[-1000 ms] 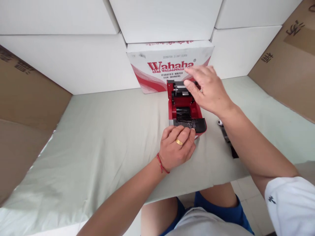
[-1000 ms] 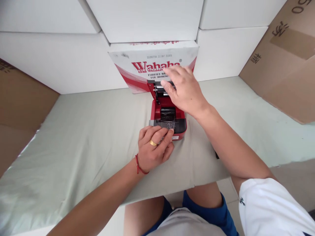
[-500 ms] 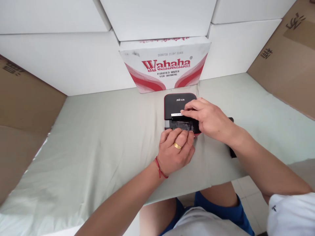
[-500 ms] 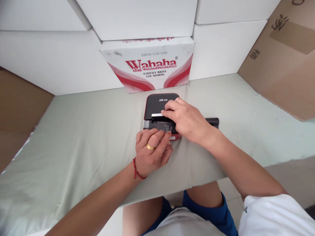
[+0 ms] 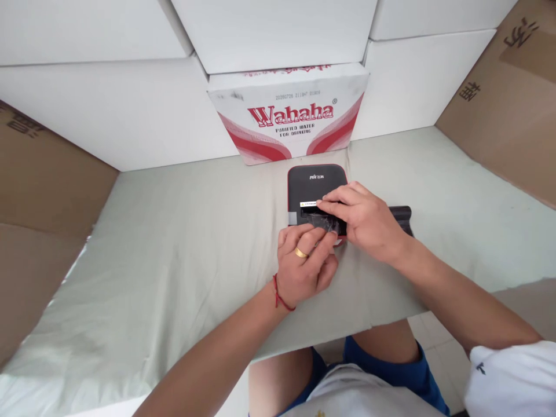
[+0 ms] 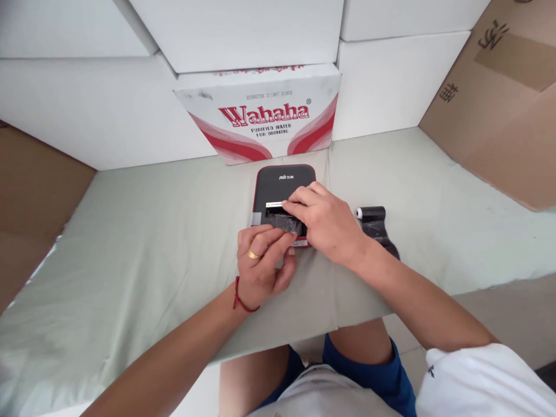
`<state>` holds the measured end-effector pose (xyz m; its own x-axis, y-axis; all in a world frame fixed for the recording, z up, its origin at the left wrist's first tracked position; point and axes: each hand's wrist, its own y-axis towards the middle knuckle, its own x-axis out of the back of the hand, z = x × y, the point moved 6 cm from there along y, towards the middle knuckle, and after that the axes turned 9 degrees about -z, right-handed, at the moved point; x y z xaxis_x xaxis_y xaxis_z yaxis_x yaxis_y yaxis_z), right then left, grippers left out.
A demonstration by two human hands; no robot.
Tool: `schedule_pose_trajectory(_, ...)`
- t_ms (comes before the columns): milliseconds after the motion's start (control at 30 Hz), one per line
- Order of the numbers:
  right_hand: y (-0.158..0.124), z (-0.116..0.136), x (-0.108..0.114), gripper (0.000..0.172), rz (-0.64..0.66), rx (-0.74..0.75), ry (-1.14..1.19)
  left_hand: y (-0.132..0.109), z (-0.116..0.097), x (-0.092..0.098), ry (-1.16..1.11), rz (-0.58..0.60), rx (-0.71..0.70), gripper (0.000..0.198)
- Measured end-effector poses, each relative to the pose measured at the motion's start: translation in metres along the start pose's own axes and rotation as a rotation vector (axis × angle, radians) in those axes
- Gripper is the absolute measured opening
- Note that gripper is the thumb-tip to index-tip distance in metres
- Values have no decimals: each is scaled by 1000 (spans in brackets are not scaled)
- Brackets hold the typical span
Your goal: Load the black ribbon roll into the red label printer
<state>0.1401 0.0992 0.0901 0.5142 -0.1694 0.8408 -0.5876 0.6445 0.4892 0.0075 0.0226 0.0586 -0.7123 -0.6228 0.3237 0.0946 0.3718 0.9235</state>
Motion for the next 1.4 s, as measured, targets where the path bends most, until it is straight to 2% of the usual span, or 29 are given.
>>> schedule_pose_trajectory(133,-23,32,5,39,-222,174,59,1,24,11,-111,-110,193,34)
schedule_pose_trajectory(233,-33,50,7,38,-288,193,-5,-5,68,18,-104,-209,536,26)
schedule_pose_trajectory(300,-36,58,7,38,-298,174,-46,-15,99,10,-240,-165,778,37)
schedule_pose_trajectory(400,-37,66,5,38,-312,116,-87,-25,128,-11,-553,-68,985,66)
schedule_pose_trajectory(533,-39,69,0,40,-323,24,-105,-32,135,-33,-917,7,1134,84)
schedule_pose_trajectory(667,-42,67,-4,41,-325,-14,-60,-31,126,-40,-1118,39,1181,94)
schedule_pose_trajectory(900,-44,66,-4,46,-298,-27,-39,-37,127,-43,-1122,77,1152,102)
schedule_pose_trajectory(1033,-31,49,11,50,-107,-50,112,-41,128,-45,-1108,74,1118,88)
schedule_pose_trajectory(1133,0,26,29,42,-6,-96,275,-42,128,-47,-1104,73,1098,77)
schedule_pose_trajectory(1200,29,7,34,43,35,-183,124,-43,129,-49,-1104,70,1098,75)
schedule_pose_trajectory(1267,56,-4,21,39,210,-251,-70,-43,131,-50,-1107,67,1093,76)
schedule_pose_trajectory(1333,75,-9,-1,30,401,-276,-200,-43,131,-50,-1109,69,1090,78)
schedule_pose_trajectory(1400,88,-9,-23,23,483,-258,-250,-43,132,-50,-1117,70,1096,78)
